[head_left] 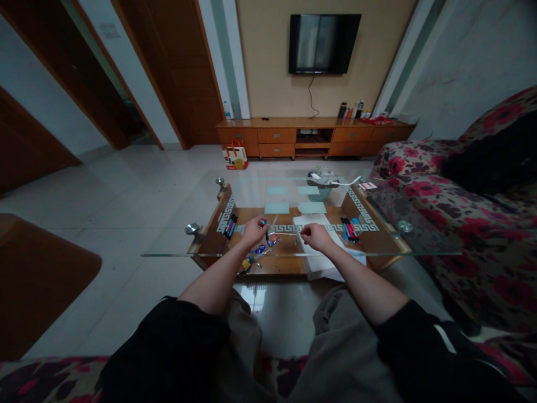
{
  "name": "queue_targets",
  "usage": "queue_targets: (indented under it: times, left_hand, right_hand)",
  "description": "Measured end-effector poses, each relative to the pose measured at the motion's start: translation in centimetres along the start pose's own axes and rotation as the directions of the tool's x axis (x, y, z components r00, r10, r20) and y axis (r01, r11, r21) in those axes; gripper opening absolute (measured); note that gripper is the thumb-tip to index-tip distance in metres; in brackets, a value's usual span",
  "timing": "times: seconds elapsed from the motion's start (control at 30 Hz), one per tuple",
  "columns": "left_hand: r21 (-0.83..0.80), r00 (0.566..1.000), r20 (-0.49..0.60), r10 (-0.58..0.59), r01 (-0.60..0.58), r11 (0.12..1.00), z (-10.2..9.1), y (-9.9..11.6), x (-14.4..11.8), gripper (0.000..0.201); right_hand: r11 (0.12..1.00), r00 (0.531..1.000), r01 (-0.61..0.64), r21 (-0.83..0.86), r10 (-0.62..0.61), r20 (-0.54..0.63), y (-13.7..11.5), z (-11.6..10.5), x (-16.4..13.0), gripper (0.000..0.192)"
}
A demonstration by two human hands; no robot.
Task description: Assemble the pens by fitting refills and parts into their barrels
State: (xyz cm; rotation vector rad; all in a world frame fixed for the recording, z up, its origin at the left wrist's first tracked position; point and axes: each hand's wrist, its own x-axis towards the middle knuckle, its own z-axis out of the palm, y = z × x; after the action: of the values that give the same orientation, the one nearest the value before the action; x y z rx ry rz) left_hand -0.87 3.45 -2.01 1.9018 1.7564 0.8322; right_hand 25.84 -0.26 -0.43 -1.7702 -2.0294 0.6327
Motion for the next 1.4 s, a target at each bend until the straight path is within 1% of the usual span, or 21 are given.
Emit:
queue_targets:
  times: [0.13, 0.3, 0.5, 0.7, 0.8, 0.9, 0.97, 1.03, 1.1, 1.17, 1.23, 1.3, 1.4]
  left_hand:
    - [0.026, 1.000, 0.018, -0.001, 0.001, 1.000, 0.0, -0.2, 0.1, 0.030]
    - [0.033, 1.000, 0.025, -0.006, 0.005, 0.999, 0.1, -0.5, 0.1, 0.029]
    - [0.059, 0.999, 0.035, 0.003, -0.005, 0.998, 0.1, -0.2, -0.1, 0.028]
    - [0.081, 0.999, 0.051, -0.006, 0.002, 0.997, 0.0, 0.5, -0.2, 0.029]
    - [0.085, 0.998, 0.061, -0.002, -0.004, 0.996, 0.1, 0.4, -0.2, 0.029]
    - [0.076, 0.999, 0.047, 0.014, -0.018, 0.997, 0.2, 0.1, 0.0, 0.027]
    - [0.058, 1.000, 0.021, 0.023, -0.024, 0.998, 0.2, -0.1, 0.1, 0.025]
    - [0.048, 1.000, -0.008, 0.026, -0.026, 0.998, 0.2, -0.3, 0.2, 0.023]
    - [0.052, 0.999, -0.031, 0.022, -0.021, 0.998, 0.0, -0.5, 0.3, 0.022]
    - [0.060, 0.998, -0.050, 0.023, -0.020, 0.998, -0.1, -0.6, 0.3, 0.022]
    - [0.063, 0.998, -0.060, 0.029, -0.025, 0.998, -0.2, -0.7, 0.3, 0.023]
    - [0.062, 0.998, -0.059, 0.037, -0.034, 0.997, -0.2, -0.8, 0.3, 0.023]
    - [0.058, 0.998, -0.044, 0.048, -0.045, 0.997, -0.1, -1.1, 0.3, 0.025]
  right_hand:
    - [0.997, 0.999, 0.032, -0.075, -0.034, -0.028, -0.1, -0.1, -0.1, 0.018]
    - [0.994, 1.000, 0.018, -0.103, -0.020, -0.013, -0.4, 0.1, -0.1, 0.018]
    - [0.989, 0.999, 0.048, -0.141, -0.049, -0.009, -0.3, 0.2, 0.0, 0.020]
    - [0.990, 0.999, 0.033, -0.135, -0.034, -0.006, -0.2, 0.1, 0.1, 0.021]
    - [0.992, 0.999, 0.030, -0.121, -0.031, -0.008, -0.2, 0.0, 0.1, 0.020]
    - [0.993, 0.999, 0.044, -0.109, -0.047, -0.027, -0.4, -0.4, 0.0, 0.017]
    - [0.995, 0.993, 0.070, -0.075, -0.077, -0.090, -0.6, -0.9, -0.1, 0.015]
    - [0.994, 0.969, 0.106, -0.008, -0.105, -0.225, -0.9, -1.5, -0.3, 0.015]
    - [0.988, 0.916, 0.139, 0.069, -0.102, -0.387, -1.3, -2.2, -0.5, 0.019]
    - [0.976, 0.859, 0.161, 0.143, -0.067, -0.507, -1.4, -2.8, -0.6, 0.025]
    - [0.961, 0.820, 0.167, 0.220, -0.012, -0.573, -1.2, -3.1, -0.6, 0.031]
    - [0.943, 0.792, 0.164, 0.288, 0.049, -0.609, -0.6, -3.1, -0.3, 0.035]
    - [0.935, 0.773, 0.136, 0.329, 0.107, -0.625, 0.7, -2.9, 0.1, 0.036]
